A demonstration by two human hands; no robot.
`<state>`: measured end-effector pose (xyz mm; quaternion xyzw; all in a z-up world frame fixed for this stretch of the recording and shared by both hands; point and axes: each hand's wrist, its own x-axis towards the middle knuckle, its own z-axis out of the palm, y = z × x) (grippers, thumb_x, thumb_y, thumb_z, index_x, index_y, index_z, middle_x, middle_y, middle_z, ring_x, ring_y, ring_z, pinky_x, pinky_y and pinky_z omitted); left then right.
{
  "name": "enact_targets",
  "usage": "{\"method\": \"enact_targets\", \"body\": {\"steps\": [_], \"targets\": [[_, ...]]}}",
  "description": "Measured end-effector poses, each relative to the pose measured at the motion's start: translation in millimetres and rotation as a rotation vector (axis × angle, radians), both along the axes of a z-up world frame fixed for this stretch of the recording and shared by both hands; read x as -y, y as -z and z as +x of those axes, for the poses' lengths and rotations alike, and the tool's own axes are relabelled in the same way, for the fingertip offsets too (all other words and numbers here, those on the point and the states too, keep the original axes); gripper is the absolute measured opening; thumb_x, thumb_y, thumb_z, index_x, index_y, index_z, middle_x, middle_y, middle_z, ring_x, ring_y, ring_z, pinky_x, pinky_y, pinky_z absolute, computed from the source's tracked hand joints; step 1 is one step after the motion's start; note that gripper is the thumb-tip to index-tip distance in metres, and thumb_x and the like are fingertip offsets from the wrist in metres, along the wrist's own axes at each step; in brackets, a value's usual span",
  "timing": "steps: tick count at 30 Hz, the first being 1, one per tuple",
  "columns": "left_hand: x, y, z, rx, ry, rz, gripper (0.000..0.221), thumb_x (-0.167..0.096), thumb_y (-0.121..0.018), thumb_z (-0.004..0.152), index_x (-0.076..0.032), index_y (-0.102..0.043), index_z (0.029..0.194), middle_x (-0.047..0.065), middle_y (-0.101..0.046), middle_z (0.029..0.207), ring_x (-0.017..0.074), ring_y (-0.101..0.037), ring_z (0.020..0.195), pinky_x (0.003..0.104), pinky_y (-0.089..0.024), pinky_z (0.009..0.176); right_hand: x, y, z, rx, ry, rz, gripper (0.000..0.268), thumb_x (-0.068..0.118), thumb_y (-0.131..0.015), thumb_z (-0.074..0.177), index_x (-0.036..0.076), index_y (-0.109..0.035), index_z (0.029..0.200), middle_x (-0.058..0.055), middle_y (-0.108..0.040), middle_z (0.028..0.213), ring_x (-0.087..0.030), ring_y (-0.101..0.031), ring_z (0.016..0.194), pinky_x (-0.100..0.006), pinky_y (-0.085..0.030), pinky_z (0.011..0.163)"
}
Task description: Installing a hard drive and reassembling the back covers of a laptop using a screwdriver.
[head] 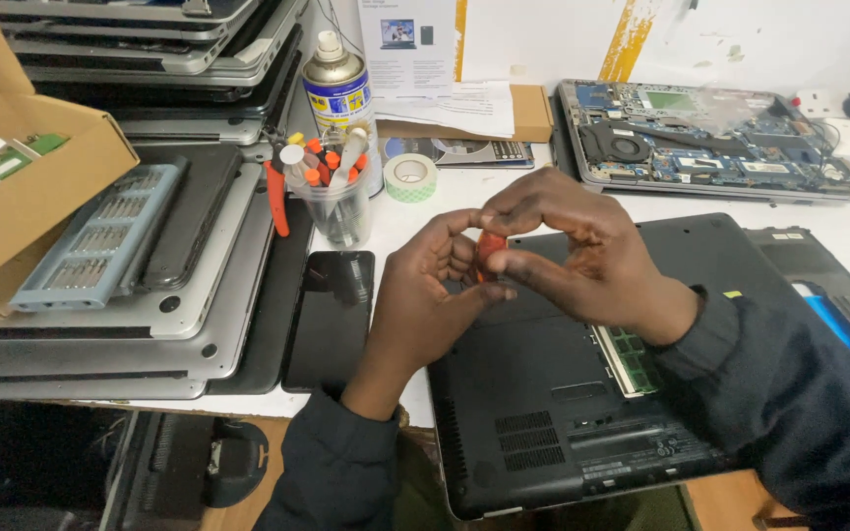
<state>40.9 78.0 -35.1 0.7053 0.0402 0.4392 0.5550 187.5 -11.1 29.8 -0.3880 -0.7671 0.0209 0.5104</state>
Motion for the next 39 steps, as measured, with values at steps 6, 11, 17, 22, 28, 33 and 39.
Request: {"method": "enact_targets", "body": {"steps": [6, 11, 17, 22, 28, 33, 39], "targets": [[-1, 0, -5, 0.010, 0.079, -0.062, 0.074, -0.007, -0.076, 0.073, 0.002, -0.039, 0.138, 0.014, -0.066, 0.088, 0.0177, -0.065, 0.083, 0.030, -0.056, 0.076, 0, 2, 5, 0.005, -0.010, -0.046, 0.012, -0.005, -0.070, 0.074, -0.002, -0.067, 0.085, -0.019, -0.066, 0.085, -0.034, -0.064, 0.086, -0.045, -0.048, 0.080], [-7, 5, -3, -0.002, 0.001, 0.002, 0.065, -0.008, -0.082, 0.069, 0.002, -0.052, 0.126, 0.013, -0.067, 0.076, 0.0161, -0.066, 0.072, 0.027, -0.058, 0.066, 0, 0, 1, 0.037, 0.021, 0.005, 0.018, 0.000, -0.079, 0.068, -0.003, -0.066, 0.079, -0.019, -0.065, 0.082, -0.032, -0.062, 0.079, -0.043, -0.048, 0.075], [-5, 3, -4, -0.003, 0.070, -0.020, 0.072, -0.005, -0.076, 0.073, 0.001, -0.042, 0.137, 0.019, -0.068, 0.095, 0.0239, -0.067, 0.089, 0.036, -0.057, 0.080, -2, 5, 5, -0.051, -0.015, -0.047, 0.011, -0.006, -0.075, 0.070, -0.003, -0.066, 0.077, -0.019, -0.065, 0.077, -0.031, -0.065, 0.078, -0.042, -0.049, 0.076], [-2, -3, -8, -0.037, 0.034, -0.073, 0.062, -0.002, -0.073, 0.075, 0.001, -0.048, 0.131, 0.014, -0.067, 0.077, 0.0158, -0.066, 0.073, 0.028, -0.058, 0.067, 1, -8, -6, -0.016, 0.000, -0.038, 0.003, -0.006, -0.065, 0.081, -0.004, -0.065, 0.083, -0.020, -0.065, 0.085, -0.031, -0.063, 0.083, -0.042, -0.045, 0.079], [-6, 2, -2, -0.016, 0.092, 0.011, 0.075, -0.014, -0.083, 0.067, 0.000, -0.048, 0.131, 0.014, -0.067, 0.086, 0.0179, -0.066, 0.080, 0.031, -0.058, 0.073, -3, 6, 9, -0.005, 0.054, -0.025, 0.018, 0.003, -0.081, 0.068, -0.003, -0.066, 0.076, -0.014, -0.055, 0.064, -0.025, -0.054, 0.062, -0.038, -0.044, 0.069], [-9, 10, -3, -0.013, 0.074, -0.058, 0.063, 0.000, -0.073, 0.075, 0.002, -0.047, 0.133, 0.015, -0.067, 0.082, 0.0154, -0.066, 0.078, 0.028, -0.058, 0.071, 0, -6, -7, -0.030, -0.029, -0.012, 0.006, -0.005, -0.066, 0.080, -0.004, -0.067, 0.087, -0.018, -0.065, 0.079, -0.031, -0.064, 0.080, -0.041, -0.046, 0.078], [-6, 9, 0, -0.013, 0.082, 0.000, 0.073, -0.007, -0.081, 0.068, -0.001, -0.047, 0.133, 0.014, -0.067, 0.086, 0.0174, -0.067, 0.082, 0.031, -0.058, 0.076, -2, 4, 2, 0.014, 0.008, 0.054, 0.014, 0.002, -0.077, 0.073, -0.003, -0.067, 0.082, -0.017, -0.061, 0.072, -0.029, -0.062, 0.072, -0.040, -0.045, 0.073]]}}
